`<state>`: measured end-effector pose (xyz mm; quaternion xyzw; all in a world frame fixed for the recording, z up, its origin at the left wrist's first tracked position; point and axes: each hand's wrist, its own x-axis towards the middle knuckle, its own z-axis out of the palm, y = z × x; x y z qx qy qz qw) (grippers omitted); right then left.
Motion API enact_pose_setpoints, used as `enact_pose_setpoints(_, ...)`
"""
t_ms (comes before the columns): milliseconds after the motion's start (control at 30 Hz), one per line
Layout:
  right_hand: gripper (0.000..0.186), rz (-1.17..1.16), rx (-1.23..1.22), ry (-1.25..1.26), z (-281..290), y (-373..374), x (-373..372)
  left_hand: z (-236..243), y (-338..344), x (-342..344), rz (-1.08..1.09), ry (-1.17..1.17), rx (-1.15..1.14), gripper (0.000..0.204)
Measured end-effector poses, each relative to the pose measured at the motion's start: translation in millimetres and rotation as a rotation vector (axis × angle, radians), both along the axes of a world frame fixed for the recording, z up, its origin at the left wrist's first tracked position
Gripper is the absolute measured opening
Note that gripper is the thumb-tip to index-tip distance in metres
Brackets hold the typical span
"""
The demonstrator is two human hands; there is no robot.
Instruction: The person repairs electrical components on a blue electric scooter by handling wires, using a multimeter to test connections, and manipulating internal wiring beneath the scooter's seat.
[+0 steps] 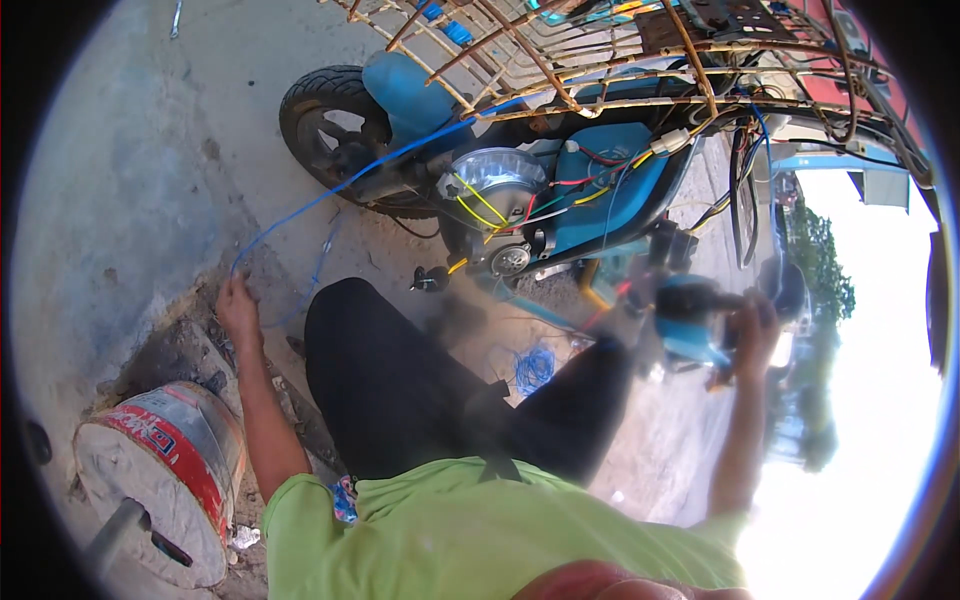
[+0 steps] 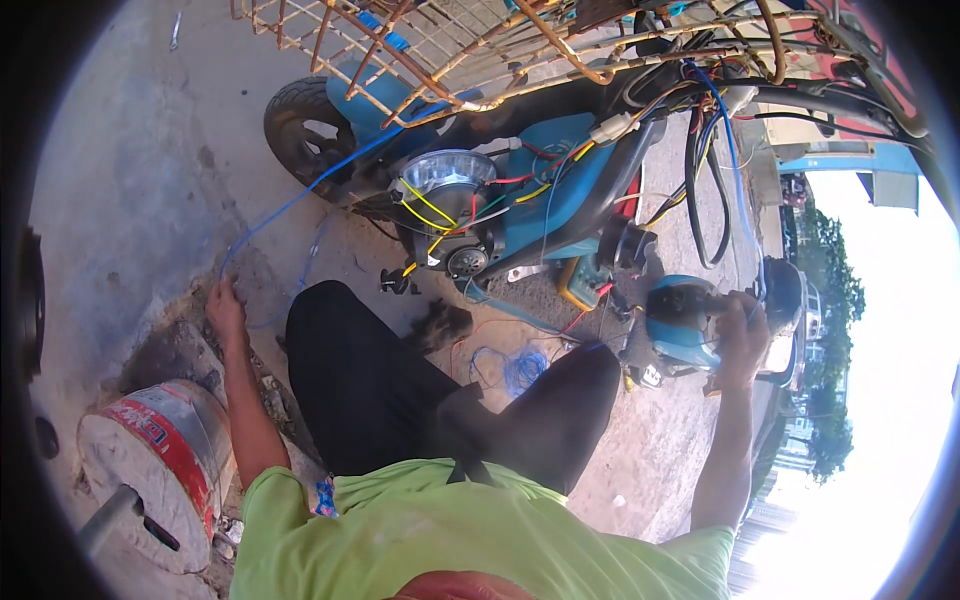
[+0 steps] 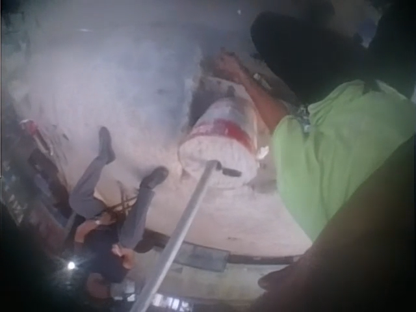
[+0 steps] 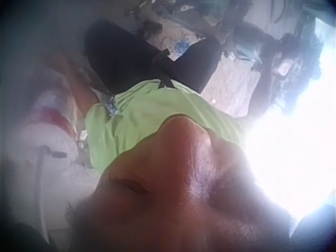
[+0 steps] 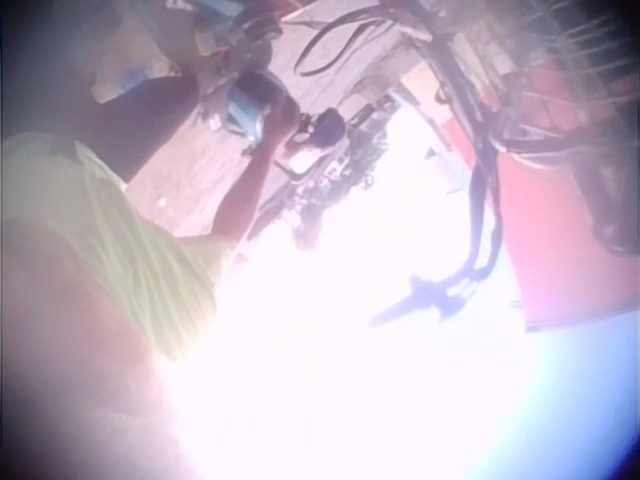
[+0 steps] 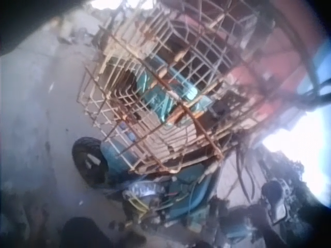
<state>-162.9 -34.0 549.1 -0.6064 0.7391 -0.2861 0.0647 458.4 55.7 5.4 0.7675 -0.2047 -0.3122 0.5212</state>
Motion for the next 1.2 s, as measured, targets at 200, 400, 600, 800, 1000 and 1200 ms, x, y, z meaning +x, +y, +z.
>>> enact_pose_setpoints(200,0.030,-0.025,-0.060,0.145,-5,-15,-47,-3,30,-10,0.092,0.201,0.048,0.037)
enact_pose_setpoints(400,0.036,0.139,0.552,0.884,-21,-10,26,10,36,-15,-0.037,0.323,0.000,0.034)
enact_pose_setpoints(600,0.039,0.716,0.781,0.641,4,39,183,39,17,-41,-0.178,0.297,-0.001,0.032)
enact_pose_setpoints(800,0.039,1.298,0.024,0.721,-46,-20,301,55,31,-33,-0.110,0.253,-0.030,0.034)
enact_pose_setpoints(1000,0.031,1.181,-0.056,1.121,-104,-48,329,66,36,-31,-0.109,0.254,-0.039,0.036)
enact_pose_setpoints(1200,0.028,1.184,-0.043,1.284,-98,-40,310,60,46,-30,-0.078,0.262,-0.024,0.035)
